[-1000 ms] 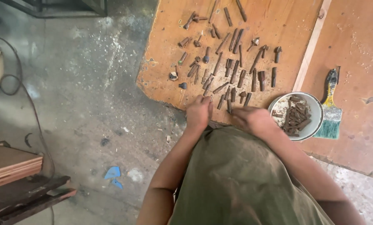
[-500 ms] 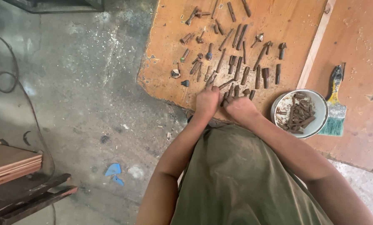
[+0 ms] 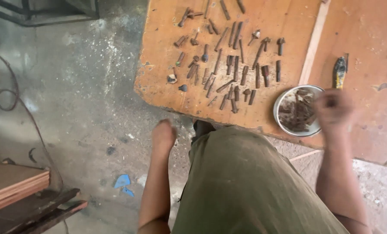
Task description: The person sorts small wooden dowels from a wooden board into a metal container. They pick up the dowels by hand and place them into the container, occasionally using a paintbrush to sweep the dowels.
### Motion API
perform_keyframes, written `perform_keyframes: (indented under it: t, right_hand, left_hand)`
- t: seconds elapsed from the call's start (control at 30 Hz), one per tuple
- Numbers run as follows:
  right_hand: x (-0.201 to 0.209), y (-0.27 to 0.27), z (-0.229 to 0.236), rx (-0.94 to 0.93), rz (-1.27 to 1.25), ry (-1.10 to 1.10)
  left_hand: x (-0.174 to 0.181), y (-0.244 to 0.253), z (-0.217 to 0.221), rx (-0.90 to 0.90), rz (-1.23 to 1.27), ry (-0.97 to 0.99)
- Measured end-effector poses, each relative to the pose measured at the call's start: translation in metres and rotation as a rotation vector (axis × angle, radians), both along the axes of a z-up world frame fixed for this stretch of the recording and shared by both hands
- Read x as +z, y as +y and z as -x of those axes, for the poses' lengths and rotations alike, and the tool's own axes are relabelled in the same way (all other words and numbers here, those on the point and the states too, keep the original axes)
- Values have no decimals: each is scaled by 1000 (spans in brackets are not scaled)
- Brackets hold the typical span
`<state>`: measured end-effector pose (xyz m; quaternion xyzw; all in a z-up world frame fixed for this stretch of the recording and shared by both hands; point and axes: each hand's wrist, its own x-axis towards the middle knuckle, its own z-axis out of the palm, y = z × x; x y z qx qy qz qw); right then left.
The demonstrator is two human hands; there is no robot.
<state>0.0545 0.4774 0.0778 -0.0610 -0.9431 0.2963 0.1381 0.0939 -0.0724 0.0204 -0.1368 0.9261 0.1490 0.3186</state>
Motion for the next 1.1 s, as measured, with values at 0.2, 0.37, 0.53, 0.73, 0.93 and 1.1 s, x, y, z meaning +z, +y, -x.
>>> perform_keyframes:
  t: [0.2, 0.37, 0.53, 0.73, 0.93, 1.1]
  right_hand:
    - [79, 91, -33, -430, -302, -150]
    - [-1, 61, -32, 10, -399, -408]
    - [-91, 19, -12, 535, -565, -344]
    - [-83, 40, 1, 705, -706, -176]
    - [-14, 57, 9, 539, -468, -302]
    - [26, 50, 2, 215, 412, -551]
  left_hand:
    - [28, 64, 1, -161, -158, 320]
    - [31, 254, 35, -452, -407, 664]
    - [20, 394, 45, -605, -220, 1046]
    - [-22, 428, 40, -666, 128, 925]
    - [28, 408, 46, -488, -89, 889]
    - [72, 339, 36, 26, -677, 598]
